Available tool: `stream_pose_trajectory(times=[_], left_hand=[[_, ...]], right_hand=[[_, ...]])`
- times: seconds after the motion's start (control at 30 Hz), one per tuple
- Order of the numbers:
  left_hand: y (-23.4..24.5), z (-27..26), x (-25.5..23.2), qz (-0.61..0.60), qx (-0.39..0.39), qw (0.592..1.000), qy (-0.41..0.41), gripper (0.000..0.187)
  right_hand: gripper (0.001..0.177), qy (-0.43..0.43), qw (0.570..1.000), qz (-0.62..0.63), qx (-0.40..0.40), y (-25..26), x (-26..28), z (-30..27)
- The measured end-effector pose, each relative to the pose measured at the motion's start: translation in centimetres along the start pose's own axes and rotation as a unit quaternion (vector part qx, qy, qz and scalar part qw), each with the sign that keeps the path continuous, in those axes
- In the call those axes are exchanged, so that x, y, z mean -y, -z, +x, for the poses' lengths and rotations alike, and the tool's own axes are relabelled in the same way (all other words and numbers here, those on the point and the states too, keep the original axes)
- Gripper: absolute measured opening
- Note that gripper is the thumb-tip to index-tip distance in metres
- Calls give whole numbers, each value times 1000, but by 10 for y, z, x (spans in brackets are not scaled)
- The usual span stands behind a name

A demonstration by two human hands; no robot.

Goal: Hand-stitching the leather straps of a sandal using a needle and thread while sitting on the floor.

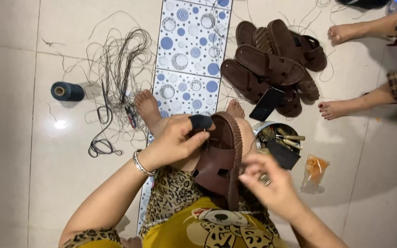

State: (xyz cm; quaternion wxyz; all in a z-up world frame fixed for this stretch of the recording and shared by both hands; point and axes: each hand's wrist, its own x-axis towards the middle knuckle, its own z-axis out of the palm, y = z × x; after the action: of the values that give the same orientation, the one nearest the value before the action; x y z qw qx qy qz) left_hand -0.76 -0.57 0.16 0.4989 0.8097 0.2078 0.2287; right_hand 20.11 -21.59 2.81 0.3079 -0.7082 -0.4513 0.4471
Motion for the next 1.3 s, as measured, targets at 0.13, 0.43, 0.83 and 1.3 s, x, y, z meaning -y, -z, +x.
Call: stream_pose_trajectory(times=[0.13,0.43,0.83,1.3], left_hand=[[5,-3,-6,30,-5,1000,5,11],[46,-23,28,335,-150,926,-83,17],[-2,-16,-28,203,-110,969,-87,12],[12,22,-5,-692,9,721,-35,32]], right_hand=[[29,216,945,-210,-125,8,-27,3],[9,123,944,-193,-239,58,-96,13],[35,-102,867,28,-486,164,-153,0],[15,106,985,120,60,22,15,1]])
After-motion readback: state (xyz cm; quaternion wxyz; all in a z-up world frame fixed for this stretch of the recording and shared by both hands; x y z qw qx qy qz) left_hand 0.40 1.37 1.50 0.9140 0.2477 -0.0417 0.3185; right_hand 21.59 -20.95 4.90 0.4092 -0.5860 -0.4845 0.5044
